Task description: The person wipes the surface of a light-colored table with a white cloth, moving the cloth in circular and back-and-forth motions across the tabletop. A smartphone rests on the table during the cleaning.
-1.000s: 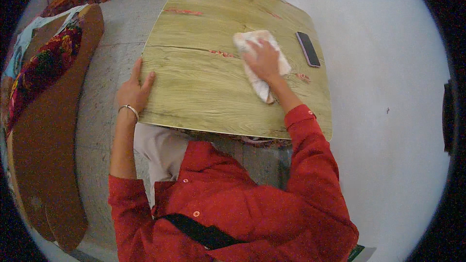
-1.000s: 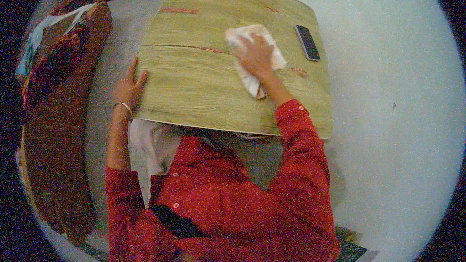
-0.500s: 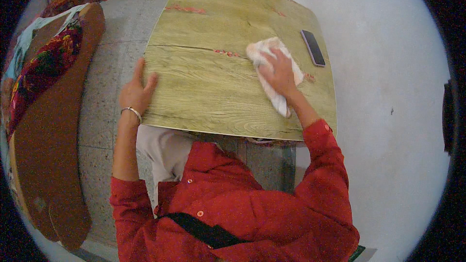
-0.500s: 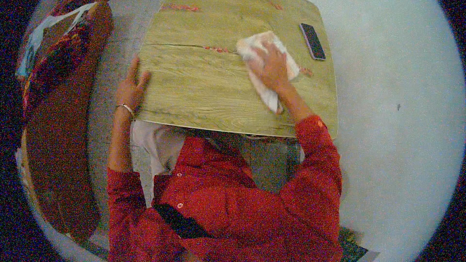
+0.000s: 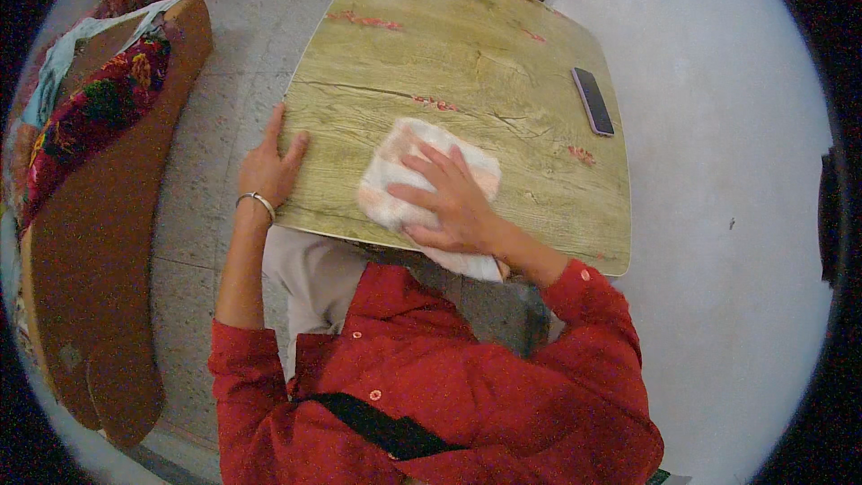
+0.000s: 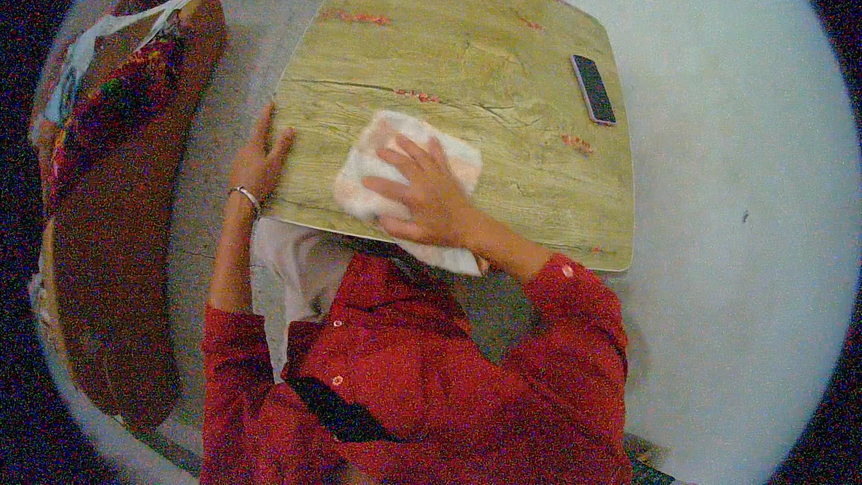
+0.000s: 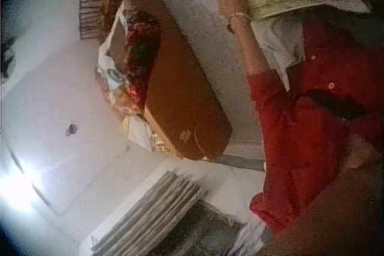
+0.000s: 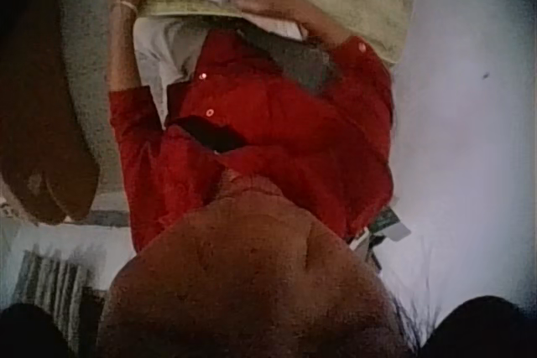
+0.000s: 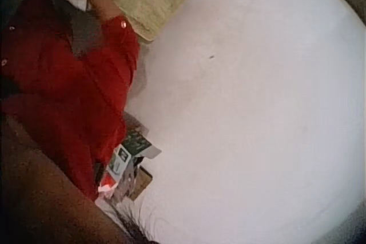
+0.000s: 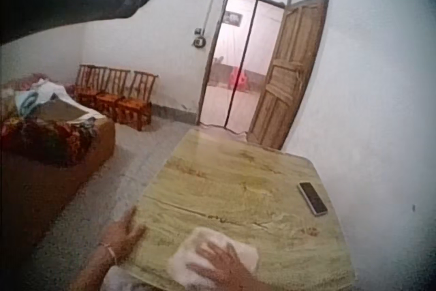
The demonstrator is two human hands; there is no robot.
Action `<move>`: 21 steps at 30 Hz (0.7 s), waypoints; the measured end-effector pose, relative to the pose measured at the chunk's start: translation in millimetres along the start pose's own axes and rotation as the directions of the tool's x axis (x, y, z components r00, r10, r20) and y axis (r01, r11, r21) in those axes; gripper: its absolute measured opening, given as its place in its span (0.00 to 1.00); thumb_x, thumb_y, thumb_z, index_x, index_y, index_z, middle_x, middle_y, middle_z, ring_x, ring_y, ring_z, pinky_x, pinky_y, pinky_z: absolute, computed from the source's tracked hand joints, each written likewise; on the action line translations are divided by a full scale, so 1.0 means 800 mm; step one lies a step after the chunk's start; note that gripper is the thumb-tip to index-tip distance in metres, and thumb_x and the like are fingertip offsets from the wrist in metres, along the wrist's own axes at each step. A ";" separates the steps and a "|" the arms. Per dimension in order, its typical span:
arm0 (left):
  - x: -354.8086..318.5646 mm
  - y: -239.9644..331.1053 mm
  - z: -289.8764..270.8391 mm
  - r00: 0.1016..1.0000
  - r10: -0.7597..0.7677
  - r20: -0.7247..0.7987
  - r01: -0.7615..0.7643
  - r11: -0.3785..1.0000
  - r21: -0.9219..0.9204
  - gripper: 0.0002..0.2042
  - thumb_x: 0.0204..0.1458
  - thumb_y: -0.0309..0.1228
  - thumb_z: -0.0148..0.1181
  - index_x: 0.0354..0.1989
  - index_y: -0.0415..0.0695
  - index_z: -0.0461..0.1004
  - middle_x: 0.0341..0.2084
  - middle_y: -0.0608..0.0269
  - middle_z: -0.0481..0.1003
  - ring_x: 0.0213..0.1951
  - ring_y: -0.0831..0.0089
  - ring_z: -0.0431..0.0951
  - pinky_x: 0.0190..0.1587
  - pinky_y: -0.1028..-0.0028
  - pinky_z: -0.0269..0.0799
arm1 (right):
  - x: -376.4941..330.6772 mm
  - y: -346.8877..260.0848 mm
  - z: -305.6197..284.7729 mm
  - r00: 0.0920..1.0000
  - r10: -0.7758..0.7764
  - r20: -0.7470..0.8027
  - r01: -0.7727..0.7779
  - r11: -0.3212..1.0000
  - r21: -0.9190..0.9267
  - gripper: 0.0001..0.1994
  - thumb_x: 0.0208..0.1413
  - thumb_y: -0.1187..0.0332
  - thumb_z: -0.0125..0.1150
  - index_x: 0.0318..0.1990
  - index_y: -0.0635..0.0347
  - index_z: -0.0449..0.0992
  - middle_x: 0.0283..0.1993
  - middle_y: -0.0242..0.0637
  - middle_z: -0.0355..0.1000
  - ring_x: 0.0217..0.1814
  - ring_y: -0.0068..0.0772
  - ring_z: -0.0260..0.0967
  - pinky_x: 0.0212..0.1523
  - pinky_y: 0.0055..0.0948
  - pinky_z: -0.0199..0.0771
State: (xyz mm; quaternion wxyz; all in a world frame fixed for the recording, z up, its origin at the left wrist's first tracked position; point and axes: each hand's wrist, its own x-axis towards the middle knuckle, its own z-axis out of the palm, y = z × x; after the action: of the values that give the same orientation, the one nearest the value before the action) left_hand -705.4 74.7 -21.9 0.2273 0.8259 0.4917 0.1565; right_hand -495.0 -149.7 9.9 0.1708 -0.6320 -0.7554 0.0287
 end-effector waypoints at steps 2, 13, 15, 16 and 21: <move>0.000 -0.001 0.002 0.999 0.025 -0.025 -0.026 1.000 -0.007 0.32 0.55 0.55 0.48 0.67 0.62 0.51 0.33 0.39 0.77 0.37 0.43 0.77 0.39 0.52 0.71 | -0.023 0.009 -0.016 0.998 0.054 0.014 -0.054 0.999 -0.005 0.27 0.47 0.52 0.61 0.57 0.42 0.70 0.67 0.43 0.55 0.71 0.51 0.45 0.68 0.59 0.36; -0.006 0.023 -0.016 0.998 -0.037 0.050 0.035 0.998 0.051 0.32 0.54 0.57 0.47 0.67 0.63 0.51 0.32 0.44 0.77 0.36 0.46 0.77 0.39 0.54 0.71 | 0.098 0.173 -0.007 0.853 0.449 -0.266 -0.495 0.858 -0.139 0.27 0.50 0.45 0.55 0.57 0.43 0.70 0.64 0.44 0.58 0.68 0.51 0.50 0.61 0.65 0.45; -0.005 0.019 -0.008 1.000 -0.010 0.028 0.009 0.999 0.033 0.33 0.54 0.57 0.47 0.67 0.63 0.51 0.33 0.43 0.77 0.36 0.46 0.77 0.39 0.54 0.71 | 0.124 0.158 0.011 0.889 0.387 -0.246 -0.432 0.887 -0.166 0.27 0.50 0.44 0.54 0.57 0.41 0.70 0.64 0.44 0.59 0.67 0.52 0.50 0.60 0.65 0.46; -0.004 0.020 -0.005 1.000 0.006 0.019 -0.007 1.000 0.019 0.33 0.54 0.57 0.47 0.67 0.63 0.51 0.33 0.43 0.77 0.37 0.46 0.77 0.39 0.54 0.71 | 0.126 0.143 0.018 0.928 0.268 -0.257 -0.319 0.930 -0.183 0.26 0.50 0.46 0.56 0.56 0.40 0.71 0.64 0.44 0.59 0.66 0.51 0.52 0.60 0.64 0.47; -0.006 0.001 0.003 1.000 0.000 -0.006 0.000 1.000 -0.013 0.33 0.54 0.56 0.48 0.67 0.62 0.51 0.35 0.41 0.77 0.39 0.44 0.77 0.41 0.53 0.71 | 0.064 0.027 0.025 0.993 -0.048 -0.105 0.044 0.998 -0.046 0.26 0.48 0.49 0.60 0.57 0.39 0.71 0.66 0.44 0.56 0.70 0.52 0.48 0.64 0.64 0.41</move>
State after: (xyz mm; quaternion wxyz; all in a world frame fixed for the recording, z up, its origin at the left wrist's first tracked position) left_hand -705.7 69.5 -23.5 0.2313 0.8239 0.4914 0.1623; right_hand -487.4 -92.6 -3.1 0.1975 -0.6185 -0.7601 -0.0251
